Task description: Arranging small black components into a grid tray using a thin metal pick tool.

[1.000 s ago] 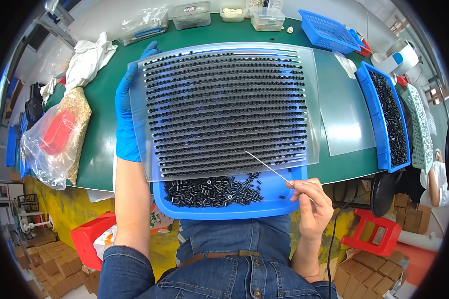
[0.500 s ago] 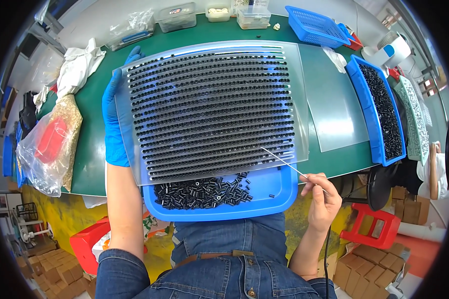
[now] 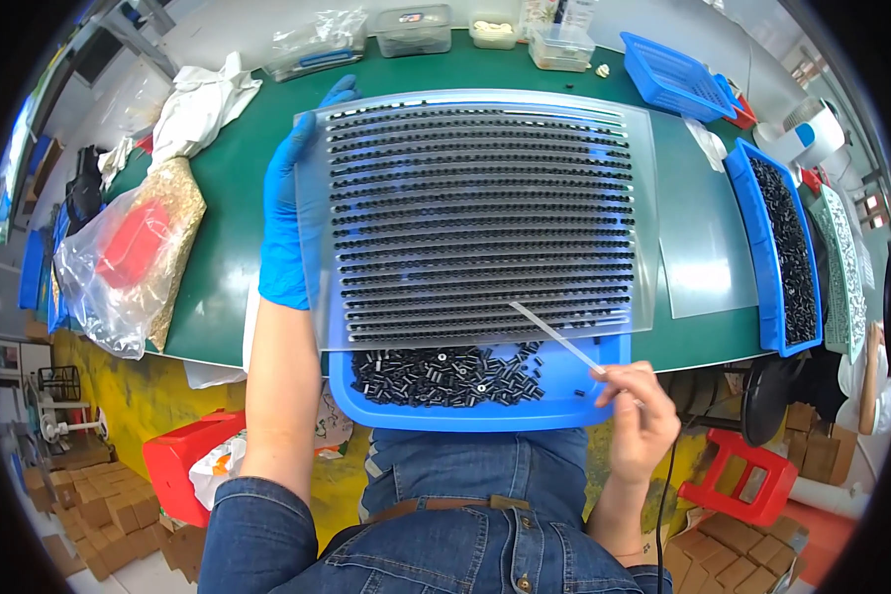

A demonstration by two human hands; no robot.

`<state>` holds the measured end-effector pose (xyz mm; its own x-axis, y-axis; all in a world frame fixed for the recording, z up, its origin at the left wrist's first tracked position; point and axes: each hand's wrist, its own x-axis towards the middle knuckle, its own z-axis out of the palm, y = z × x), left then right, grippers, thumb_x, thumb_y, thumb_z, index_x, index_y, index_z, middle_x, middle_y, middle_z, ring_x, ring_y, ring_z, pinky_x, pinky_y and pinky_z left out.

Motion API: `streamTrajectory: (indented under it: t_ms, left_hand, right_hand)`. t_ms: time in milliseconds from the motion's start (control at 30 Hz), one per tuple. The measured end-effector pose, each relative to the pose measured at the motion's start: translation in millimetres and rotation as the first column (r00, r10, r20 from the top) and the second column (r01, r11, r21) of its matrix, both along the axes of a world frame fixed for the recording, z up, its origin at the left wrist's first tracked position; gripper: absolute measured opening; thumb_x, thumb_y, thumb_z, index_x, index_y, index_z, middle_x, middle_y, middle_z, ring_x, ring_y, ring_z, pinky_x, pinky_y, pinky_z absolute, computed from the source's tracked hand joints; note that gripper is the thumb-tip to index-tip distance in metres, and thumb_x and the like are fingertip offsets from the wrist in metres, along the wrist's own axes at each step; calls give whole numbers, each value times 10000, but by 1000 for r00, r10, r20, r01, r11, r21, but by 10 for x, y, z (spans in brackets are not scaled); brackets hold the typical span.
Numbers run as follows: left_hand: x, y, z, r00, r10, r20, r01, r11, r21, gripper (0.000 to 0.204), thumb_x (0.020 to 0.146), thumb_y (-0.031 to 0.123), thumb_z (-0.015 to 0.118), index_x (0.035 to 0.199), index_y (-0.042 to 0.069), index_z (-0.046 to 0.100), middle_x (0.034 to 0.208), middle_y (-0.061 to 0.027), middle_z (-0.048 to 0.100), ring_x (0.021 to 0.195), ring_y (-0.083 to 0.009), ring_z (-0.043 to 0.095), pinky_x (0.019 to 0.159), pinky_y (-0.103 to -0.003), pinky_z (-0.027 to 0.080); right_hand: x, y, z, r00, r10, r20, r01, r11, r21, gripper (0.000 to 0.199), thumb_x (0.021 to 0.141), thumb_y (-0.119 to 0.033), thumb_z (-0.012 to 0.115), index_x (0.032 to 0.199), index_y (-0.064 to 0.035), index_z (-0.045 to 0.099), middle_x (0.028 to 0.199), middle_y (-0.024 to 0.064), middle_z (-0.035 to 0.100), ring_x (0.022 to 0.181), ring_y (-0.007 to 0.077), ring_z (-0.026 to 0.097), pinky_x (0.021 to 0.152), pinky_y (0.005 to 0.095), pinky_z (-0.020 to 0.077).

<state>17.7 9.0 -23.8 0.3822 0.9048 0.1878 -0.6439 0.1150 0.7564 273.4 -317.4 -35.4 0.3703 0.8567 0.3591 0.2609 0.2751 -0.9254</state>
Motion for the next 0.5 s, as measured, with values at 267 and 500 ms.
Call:
streamTrajectory:
  t_ms: [267,500]
  left_hand:
    - [-20,4,-19,1000,-13,25,13,1000,23,599,973,311,554,1427,-61,435,1394,-188,539,1271,-243,528,1105,-363,387]
    - [-42,28,-24,999,44,32,-46,996,77,520,967,286,580,1324,-88,529,1418,-182,526,1252,-252,551,1094,-369,413]
  right_hand:
    - [-550,250,94,949,158,273,-153,987,-41,245,788,70,671,1026,23,710,1005,139,732,853,265,667,755,323,513]
    - [-561,292,108,942,145,304,-142,989,-31,228,806,68,660,1027,29,703,1012,142,732,855,257,659,758,329,515]
